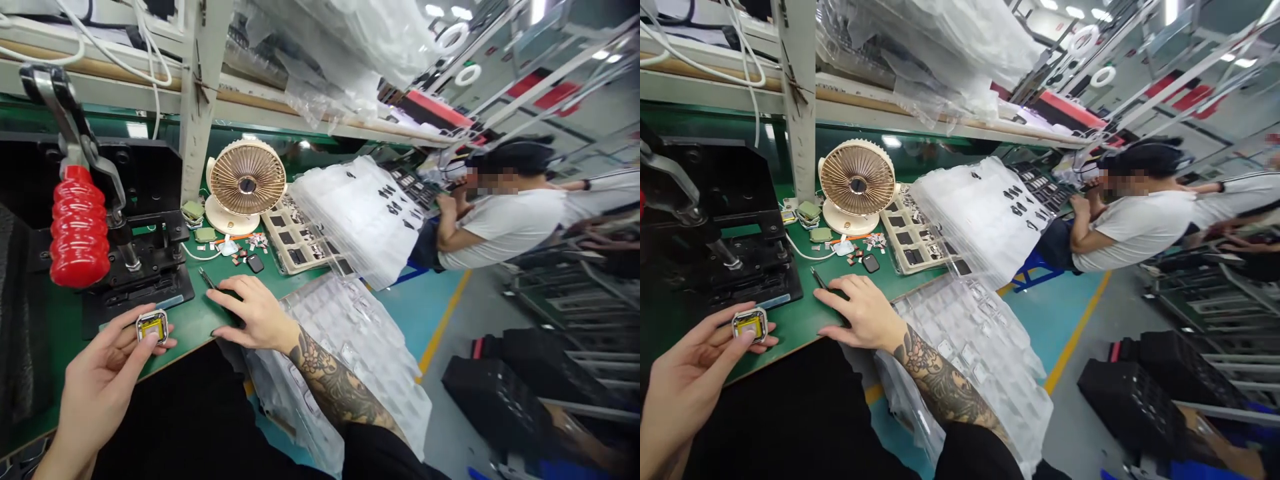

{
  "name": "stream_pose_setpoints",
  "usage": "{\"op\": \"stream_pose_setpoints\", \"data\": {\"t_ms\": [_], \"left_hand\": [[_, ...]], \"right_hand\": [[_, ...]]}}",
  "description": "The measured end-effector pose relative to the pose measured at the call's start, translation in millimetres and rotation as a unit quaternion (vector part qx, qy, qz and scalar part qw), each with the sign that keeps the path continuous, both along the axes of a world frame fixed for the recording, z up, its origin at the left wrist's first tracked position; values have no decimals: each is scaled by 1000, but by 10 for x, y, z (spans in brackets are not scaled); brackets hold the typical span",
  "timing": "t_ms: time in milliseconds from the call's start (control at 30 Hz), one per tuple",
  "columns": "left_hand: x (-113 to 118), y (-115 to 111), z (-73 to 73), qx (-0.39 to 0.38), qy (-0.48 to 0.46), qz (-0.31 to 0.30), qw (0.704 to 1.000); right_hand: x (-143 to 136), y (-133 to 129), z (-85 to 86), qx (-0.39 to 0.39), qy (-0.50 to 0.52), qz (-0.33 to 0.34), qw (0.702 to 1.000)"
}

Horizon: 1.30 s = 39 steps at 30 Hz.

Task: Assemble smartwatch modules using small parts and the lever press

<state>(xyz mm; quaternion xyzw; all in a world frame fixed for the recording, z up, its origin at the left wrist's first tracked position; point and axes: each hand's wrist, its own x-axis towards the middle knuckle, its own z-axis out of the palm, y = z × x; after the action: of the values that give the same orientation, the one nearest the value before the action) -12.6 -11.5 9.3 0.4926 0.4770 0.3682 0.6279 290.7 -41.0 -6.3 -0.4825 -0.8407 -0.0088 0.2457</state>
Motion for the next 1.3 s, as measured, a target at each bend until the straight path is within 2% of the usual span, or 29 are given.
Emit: {"op": "stream_pose_setpoints", "data": {"t_ms": [33, 100, 167, 200, 267, 333, 400, 533, 667, 867, 1000, 1067, 1133, 1167, 1233, 1300], "left_hand": [[-6, -2, -7, 1, 2, -3, 1000], [-18, 2, -18, 5, 5, -14, 1000], [-33, 15, -33, 6, 9, -25, 1000], [-40, 23, -46, 5, 11, -30, 999], [-56, 43, -92, 9, 17, -31, 999], [-70, 63, -158, 21, 22, -24, 999], [-80, 78, -223, 32, 20, -16, 999], [-75, 85, -285, 32, 4, -7, 999], [-48, 77, -289, 34, -10, -3, 999], [-47, 48, -299, 42, -3, 1, 999], [-55, 22, -284, 68, 5, -4, 998], [-50, 18, -265, 115, 28, -27, 993], [-38, 22, -236, 173, 67, -60, 981], [-30, 27, -217, 199, 87, -71, 974], [-8, 39, -178, 238, 114, -76, 962], [17, 50, -144, 264, 119, -73, 954]], "right_hand": [[112, -11, 23, 6, 4, -14, 1000], [447, -24, 119, 15, -11, -110, 994], [886, -10, 274, 4, -54, -263, 963], [1113, 9, 361, -6, -68, -312, 948], [1519, 73, 523, -36, -97, -359, 928], [1804, 172, 632, -77, -129, -361, 920], [1961, 295, 678, -125, -168, -346, 914], [2057, 522, 663, -204, -230, -304, 902], [2071, 627, 639, -241, -260, -279, 893], [2012, 636, 688, -238, -275, -301, 882], [1753, 458, 795, -161, -250, -336, 894], [1463, 325, 780, -78, -177, -327, 925], [1066, 198, 686, 28, -24, -243, 969], [839, 143, 615, 66, 55, -185, 979], [366, 59, 455, 81, 191, -99, 973], [-78, 18, 307, 46, 293, -49, 954]]}}
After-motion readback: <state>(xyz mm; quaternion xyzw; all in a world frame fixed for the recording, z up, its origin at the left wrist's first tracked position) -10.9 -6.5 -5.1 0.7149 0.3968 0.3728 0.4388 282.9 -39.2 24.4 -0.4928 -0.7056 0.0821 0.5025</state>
